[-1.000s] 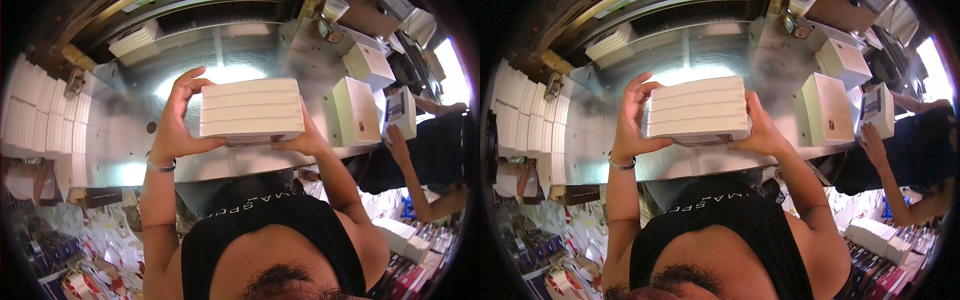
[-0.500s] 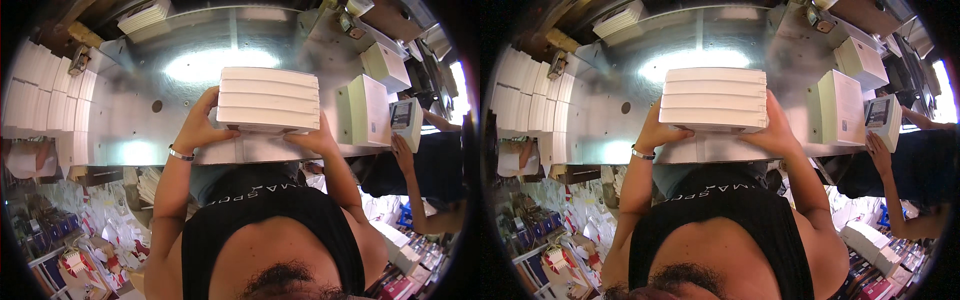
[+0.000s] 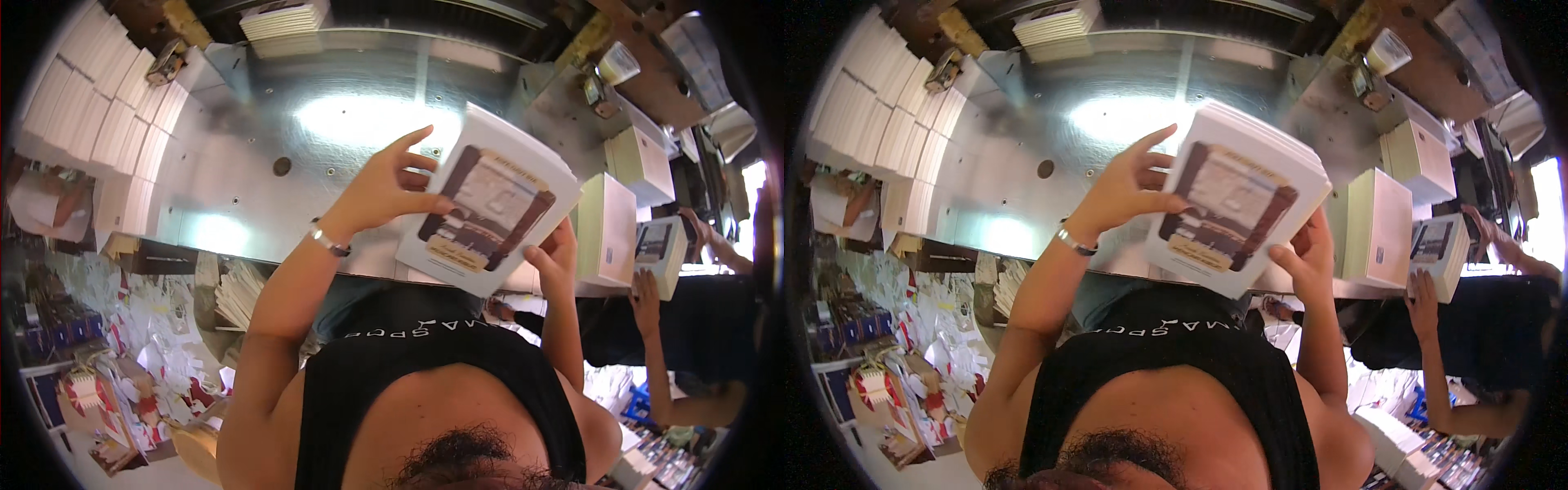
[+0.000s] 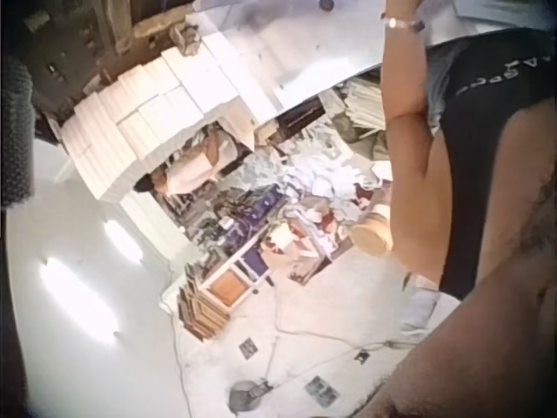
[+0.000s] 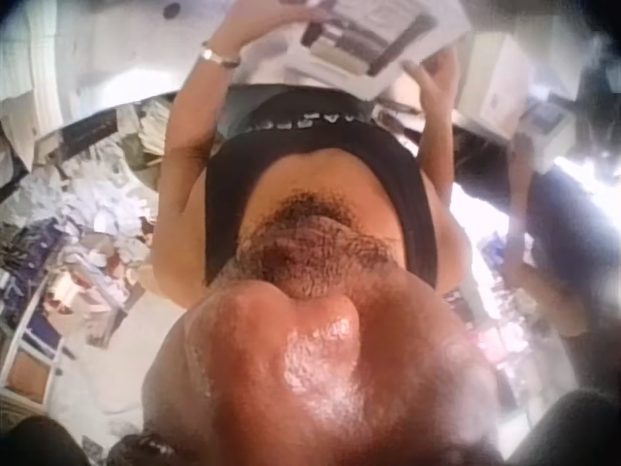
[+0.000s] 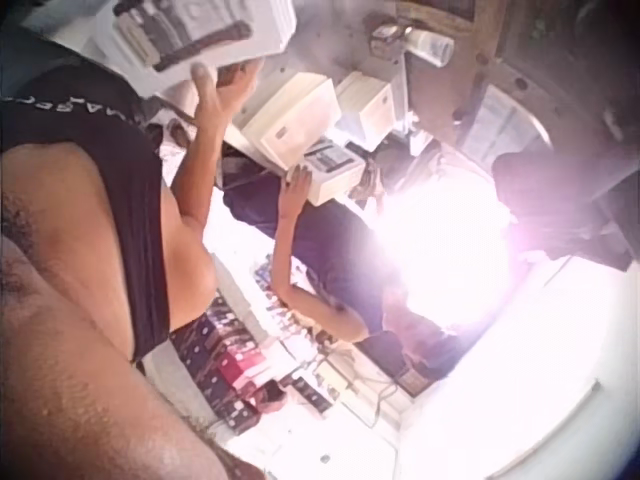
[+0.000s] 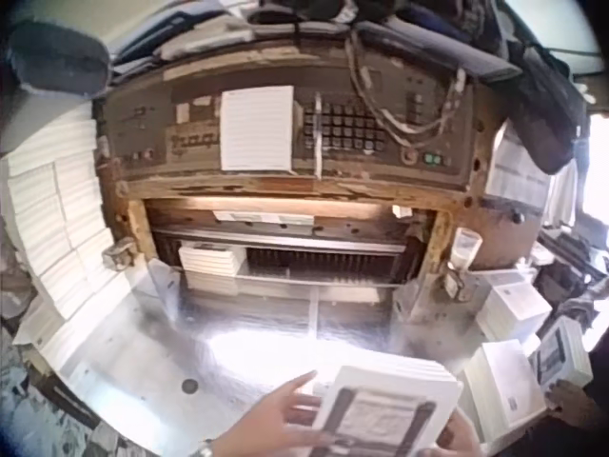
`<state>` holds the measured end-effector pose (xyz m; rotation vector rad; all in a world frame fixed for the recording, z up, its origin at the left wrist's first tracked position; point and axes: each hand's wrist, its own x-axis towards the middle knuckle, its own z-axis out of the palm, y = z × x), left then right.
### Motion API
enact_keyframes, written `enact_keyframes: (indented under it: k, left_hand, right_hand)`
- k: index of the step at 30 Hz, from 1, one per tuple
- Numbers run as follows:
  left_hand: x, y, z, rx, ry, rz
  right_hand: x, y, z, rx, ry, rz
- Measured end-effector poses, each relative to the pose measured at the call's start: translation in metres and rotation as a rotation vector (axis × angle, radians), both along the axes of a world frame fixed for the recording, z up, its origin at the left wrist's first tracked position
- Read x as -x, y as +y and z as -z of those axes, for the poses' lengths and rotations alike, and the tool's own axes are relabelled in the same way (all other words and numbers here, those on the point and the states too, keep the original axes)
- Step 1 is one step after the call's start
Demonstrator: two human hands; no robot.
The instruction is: The person aligns stacks of books against the back gauge of a paper cutter, rotates the stacks to different sides, and places them into the cutting area, occasionally moving paper scraps into a bin.
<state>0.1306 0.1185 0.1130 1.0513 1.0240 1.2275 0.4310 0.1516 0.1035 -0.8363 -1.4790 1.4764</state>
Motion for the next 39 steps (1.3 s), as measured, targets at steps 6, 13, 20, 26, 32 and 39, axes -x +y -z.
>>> enact_keyframes:
  k: [6,13,20,26,32,39]
  left_hand:
    - [-0.025,0.072,0.062,0.04,0.341,0.118]
    - [-0.058,0.098,0.057,0.004,0.668,0.311]
    - [-0.017,0.104,0.065,-0.036,0.269,0.078]
    - [0.103,0.119,0.07,-0.25,-0.042,-0.9]
    - [0.139,0.117,0.079,-0.166,-0.271,-1.098]
    - [0.144,0.126,0.076,-0.115,-0.341,-1.059]
  right_hand:
    - [-0.023,-0.016,0.043,0.285,-0.043,0.118]
    - [-0.031,-0.049,0.025,0.568,-0.091,0.273]
    - [-0.001,-0.038,0.022,0.613,-0.067,0.351]
    - [0.085,0.05,0.043,0.392,-0.061,0.205]
    - [0.247,0.16,0.032,0.439,0.039,0.295]
    - [0.41,0.268,0.047,0.624,0.114,0.514]
